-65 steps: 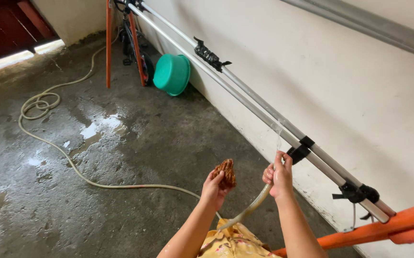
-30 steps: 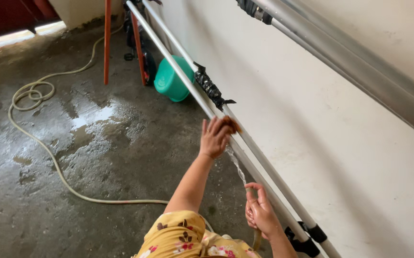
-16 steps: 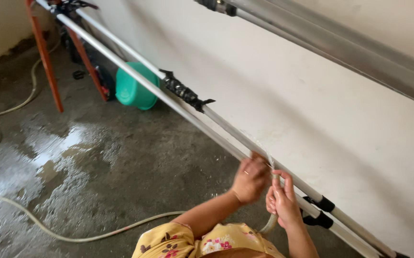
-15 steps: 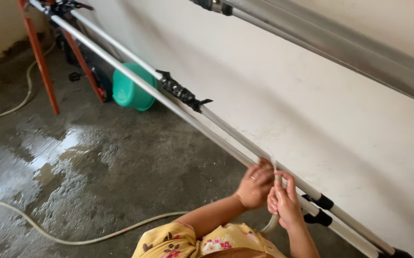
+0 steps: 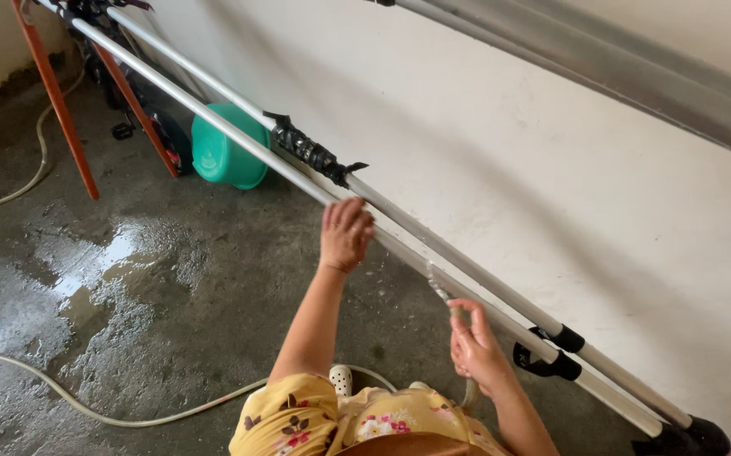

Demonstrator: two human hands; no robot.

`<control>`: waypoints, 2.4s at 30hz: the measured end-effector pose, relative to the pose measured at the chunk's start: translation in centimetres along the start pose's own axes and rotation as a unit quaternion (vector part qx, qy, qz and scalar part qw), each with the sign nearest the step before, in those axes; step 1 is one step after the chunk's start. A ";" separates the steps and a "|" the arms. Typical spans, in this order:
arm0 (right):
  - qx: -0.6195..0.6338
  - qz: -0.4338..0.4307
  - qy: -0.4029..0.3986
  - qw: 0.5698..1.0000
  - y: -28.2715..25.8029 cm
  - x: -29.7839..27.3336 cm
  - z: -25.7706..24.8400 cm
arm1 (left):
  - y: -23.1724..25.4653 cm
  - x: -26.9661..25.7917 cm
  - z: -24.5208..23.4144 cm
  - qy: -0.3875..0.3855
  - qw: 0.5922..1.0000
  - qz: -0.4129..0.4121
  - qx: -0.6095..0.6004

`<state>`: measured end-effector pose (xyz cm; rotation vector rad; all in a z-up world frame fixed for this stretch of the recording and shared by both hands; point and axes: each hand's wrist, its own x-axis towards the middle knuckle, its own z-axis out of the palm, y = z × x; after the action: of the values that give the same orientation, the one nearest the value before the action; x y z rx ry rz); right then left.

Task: The person scrubs the surface of silver and orange metal pipes using a cloth and a hose. They repeatedly wet the cloth and wipe along the length of the pipes.

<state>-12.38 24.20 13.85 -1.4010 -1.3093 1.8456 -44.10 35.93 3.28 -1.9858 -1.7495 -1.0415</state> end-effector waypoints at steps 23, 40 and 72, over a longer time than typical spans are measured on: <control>-0.022 -0.088 -0.049 0.995 -1.0 5.6 5.5 | -0.6 0.2 -3.9 -0.003 1.000 -0.001 0.012; 0.165 -0.067 0.194 0.965 4.3 -1.7 4.5 | 10.8 -4.0 -1.1 0.056 0.985 0.077 -0.144; 0.192 -0.096 0.260 0.941 14.7 -20.5 -14.3 | 41.5 -4.1 0.4 -0.411 0.911 0.007 0.020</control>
<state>10.65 7.04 10.03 -1.3593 -0.7409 1.3725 -4.67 24.20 10.00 -2.6142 -2.0744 -0.1096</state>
